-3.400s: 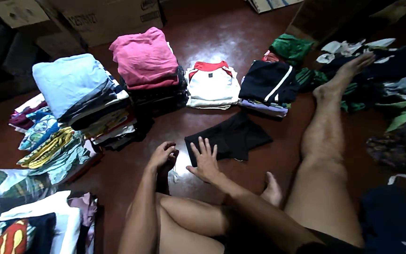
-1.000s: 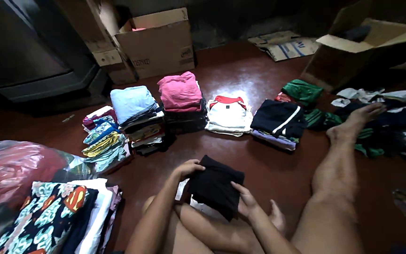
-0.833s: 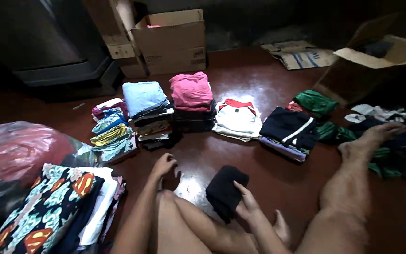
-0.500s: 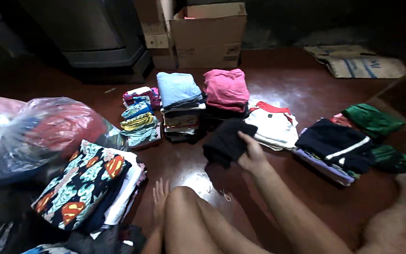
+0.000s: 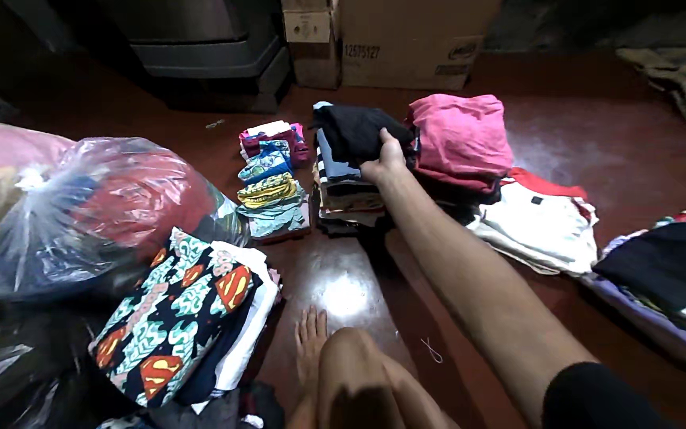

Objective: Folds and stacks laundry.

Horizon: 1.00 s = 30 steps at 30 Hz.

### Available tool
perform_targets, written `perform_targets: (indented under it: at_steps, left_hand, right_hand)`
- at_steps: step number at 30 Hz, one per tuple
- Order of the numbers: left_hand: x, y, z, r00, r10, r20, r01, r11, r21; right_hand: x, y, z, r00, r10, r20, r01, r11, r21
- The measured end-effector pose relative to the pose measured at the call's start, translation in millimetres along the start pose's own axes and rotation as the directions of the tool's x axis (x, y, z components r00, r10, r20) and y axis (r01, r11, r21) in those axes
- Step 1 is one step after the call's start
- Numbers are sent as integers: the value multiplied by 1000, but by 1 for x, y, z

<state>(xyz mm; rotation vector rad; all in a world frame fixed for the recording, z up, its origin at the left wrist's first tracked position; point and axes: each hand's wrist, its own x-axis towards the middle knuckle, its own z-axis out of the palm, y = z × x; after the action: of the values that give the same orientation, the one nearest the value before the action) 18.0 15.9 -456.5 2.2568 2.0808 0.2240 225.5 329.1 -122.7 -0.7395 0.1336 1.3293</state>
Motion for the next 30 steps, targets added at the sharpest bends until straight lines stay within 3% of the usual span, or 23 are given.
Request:
perform_targets:
  at_steps: [5, 9, 14, 18, 21, 25, 27, 30]
  left_hand:
    - [-2, 6, -11, 999, -31, 23, 32, 999, -24]
    - [-3, 6, -8, 1000, -19, 3, 19, 1000, -17]
    - [-2, 7, -10, 1000, -8, 4, 8, 1000, 0]
    - [-2, 6, -8, 1000, -1, -23, 1, 1000, 5]
    - [-1, 5, -11, 1000, 19, -21, -19, 1000, -8]
    - [1, 4, -15, 999, 34, -21, -35, 999, -38]
    - [0, 5, -16, 999, 37, -25, -39, 998, -47]
    - [1, 9, -29, 999, 39, 11, -38, 997, -63]
  right_hand:
    - [-2, -3, -6, 994, 7, 106, -7, 1000, -1]
    - [-22, -11, 5, 984, 18, 176, -40, 991, 125]
    - [-43, -16, -6, 961, 209, 179, -185, 973, -139]
    - [-50, -24, -26, 919, 275, 282, -245, 960, -137]
    - [-60, -27, -43, 843, 343, 414, -210, 919, -334]
    - [-93, -20, -86, 689, 498, 526, -42, 752, -658]
    - [-124, -14, -130, 655, 544, 525, 74, 645, -761]
    - [-151, -16, -225, 519, 614, 595, 220, 576, -787]
